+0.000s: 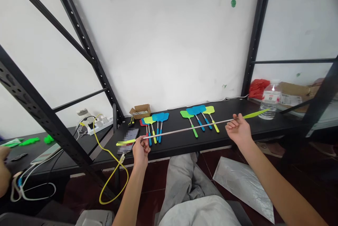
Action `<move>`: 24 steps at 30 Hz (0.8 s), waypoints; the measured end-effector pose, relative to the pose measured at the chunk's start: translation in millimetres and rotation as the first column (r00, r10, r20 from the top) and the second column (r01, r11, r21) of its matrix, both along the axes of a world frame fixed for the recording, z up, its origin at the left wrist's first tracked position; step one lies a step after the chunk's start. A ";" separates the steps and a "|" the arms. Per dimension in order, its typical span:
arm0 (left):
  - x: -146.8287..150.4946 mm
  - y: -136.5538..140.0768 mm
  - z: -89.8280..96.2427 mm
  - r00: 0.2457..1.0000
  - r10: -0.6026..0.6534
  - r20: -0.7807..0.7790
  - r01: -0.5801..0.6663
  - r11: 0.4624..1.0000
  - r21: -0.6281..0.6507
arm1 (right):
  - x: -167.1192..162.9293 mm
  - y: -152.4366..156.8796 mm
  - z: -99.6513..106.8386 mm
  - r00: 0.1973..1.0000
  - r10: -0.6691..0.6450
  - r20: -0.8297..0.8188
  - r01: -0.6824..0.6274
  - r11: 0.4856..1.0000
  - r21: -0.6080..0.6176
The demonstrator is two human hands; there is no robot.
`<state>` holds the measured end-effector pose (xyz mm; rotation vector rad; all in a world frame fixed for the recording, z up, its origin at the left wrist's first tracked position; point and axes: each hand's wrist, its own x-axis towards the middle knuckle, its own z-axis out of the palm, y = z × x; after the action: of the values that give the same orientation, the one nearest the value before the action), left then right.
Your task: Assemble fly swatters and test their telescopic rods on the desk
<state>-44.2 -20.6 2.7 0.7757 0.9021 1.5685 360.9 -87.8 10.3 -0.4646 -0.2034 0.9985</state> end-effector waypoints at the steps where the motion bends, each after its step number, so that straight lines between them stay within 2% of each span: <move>1: -1.9 0.4 0.7 1.000 0.006 0.022 -0.006 1.000 0.002 | 3.3 -1.1 0.8 1.000 -0.006 -0.008 0.006 1.000 0.005; 5: -5.7 -0.4 2.5 0.996 0.014 0.087 -0.016 1.000 0.023 | 9.9 -2.7 1.7 0.999 -0.034 -0.013 0.034 0.999 0.009; 18: -0.9 -10.1 3.0 0.971 -0.077 0.228 0.054 0.993 0.103 | 4.1 -0.8 -0.7 0.994 -0.110 0.021 0.112 0.987 -0.113; 24: -1.3 -10.0 3.0 0.971 -0.039 0.236 0.015 0.995 0.102 | 5.8 -1.9 -1.8 0.991 -0.129 -0.026 0.127 0.989 -0.077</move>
<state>-45.5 -30.6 5.8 0.6495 0.6398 1.6521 366.7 -89.7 8.6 -0.5242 -0.1071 0.8892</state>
